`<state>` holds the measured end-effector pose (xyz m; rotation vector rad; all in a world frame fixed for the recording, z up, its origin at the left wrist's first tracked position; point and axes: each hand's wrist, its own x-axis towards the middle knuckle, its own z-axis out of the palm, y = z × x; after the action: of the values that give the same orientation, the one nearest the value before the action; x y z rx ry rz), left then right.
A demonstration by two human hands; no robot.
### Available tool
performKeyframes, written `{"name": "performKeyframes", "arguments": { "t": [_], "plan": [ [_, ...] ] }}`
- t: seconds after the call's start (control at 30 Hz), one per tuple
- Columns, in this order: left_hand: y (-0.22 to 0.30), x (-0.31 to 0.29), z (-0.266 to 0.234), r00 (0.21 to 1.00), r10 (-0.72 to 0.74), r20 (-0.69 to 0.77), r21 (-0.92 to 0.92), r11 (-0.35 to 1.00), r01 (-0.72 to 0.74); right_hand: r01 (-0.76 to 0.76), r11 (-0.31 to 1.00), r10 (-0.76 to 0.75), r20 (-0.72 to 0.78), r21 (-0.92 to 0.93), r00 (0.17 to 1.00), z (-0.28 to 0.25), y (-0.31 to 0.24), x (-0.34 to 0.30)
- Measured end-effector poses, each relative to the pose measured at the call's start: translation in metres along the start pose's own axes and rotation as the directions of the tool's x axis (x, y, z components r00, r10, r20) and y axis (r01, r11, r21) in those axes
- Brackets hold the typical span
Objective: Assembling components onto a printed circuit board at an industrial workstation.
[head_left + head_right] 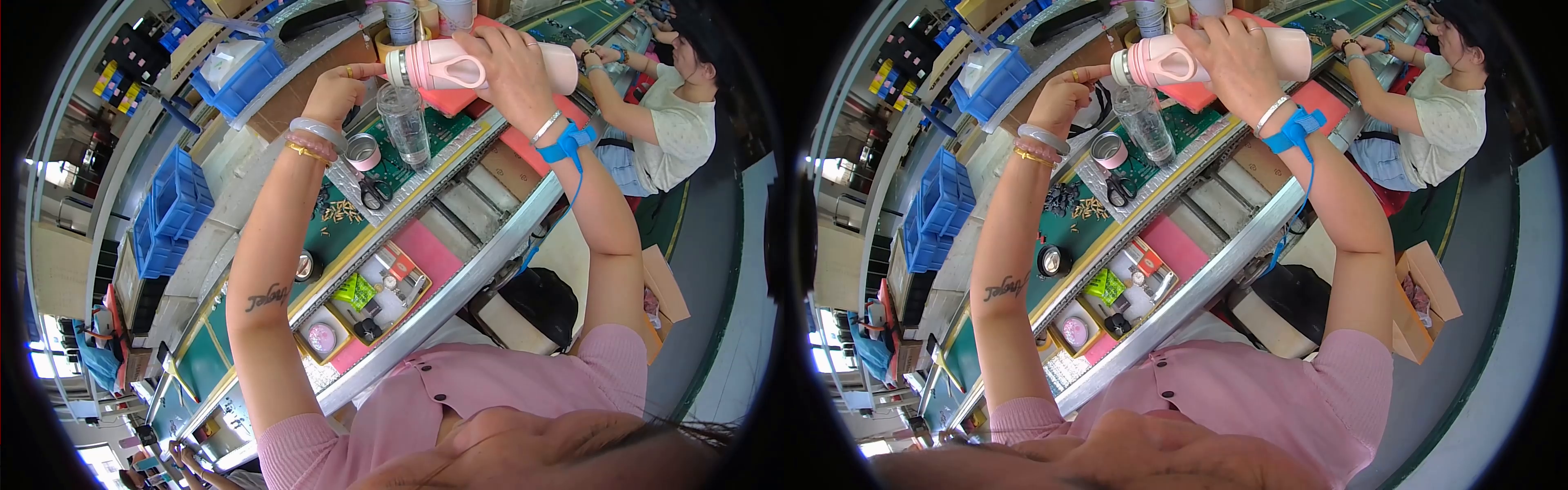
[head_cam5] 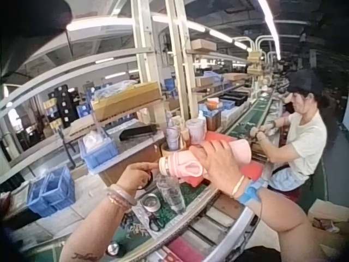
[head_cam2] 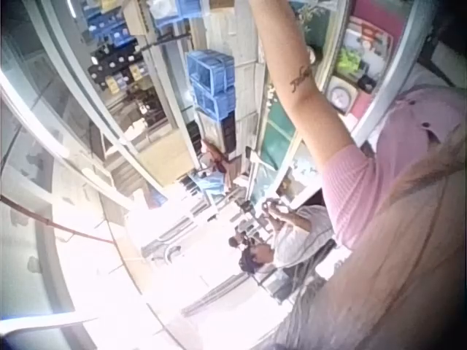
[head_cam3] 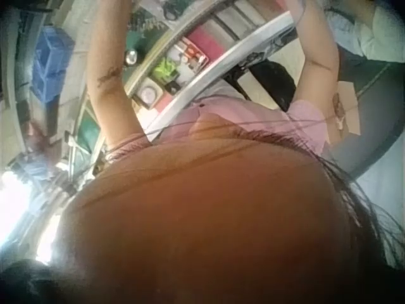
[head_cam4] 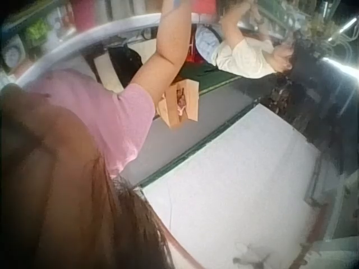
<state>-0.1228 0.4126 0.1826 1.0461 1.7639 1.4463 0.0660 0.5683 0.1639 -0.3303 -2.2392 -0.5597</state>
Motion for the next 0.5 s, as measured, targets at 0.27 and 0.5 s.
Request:
{"name": "performKeyframes", "arguments": {
  "t": [0.27, 0.5],
  "plan": [
    [-0.0044, 0.0025, -0.0049, 1.000, -0.010, 0.013, -0.008, 1.000, 0.010, 0.009, 1.000, -0.009, -0.002, -0.001, 1.000, -0.0020, -0.0017, 0.0026],
    [-0.0028, 0.0011, -0.0051, 0.999, -0.032, 0.016, 0.003, 0.999, 0.032, 0.031, 0.999, -0.031, -0.014, -0.015, 0.999, -0.0010, -0.0011, 0.0030]
  ]
}}
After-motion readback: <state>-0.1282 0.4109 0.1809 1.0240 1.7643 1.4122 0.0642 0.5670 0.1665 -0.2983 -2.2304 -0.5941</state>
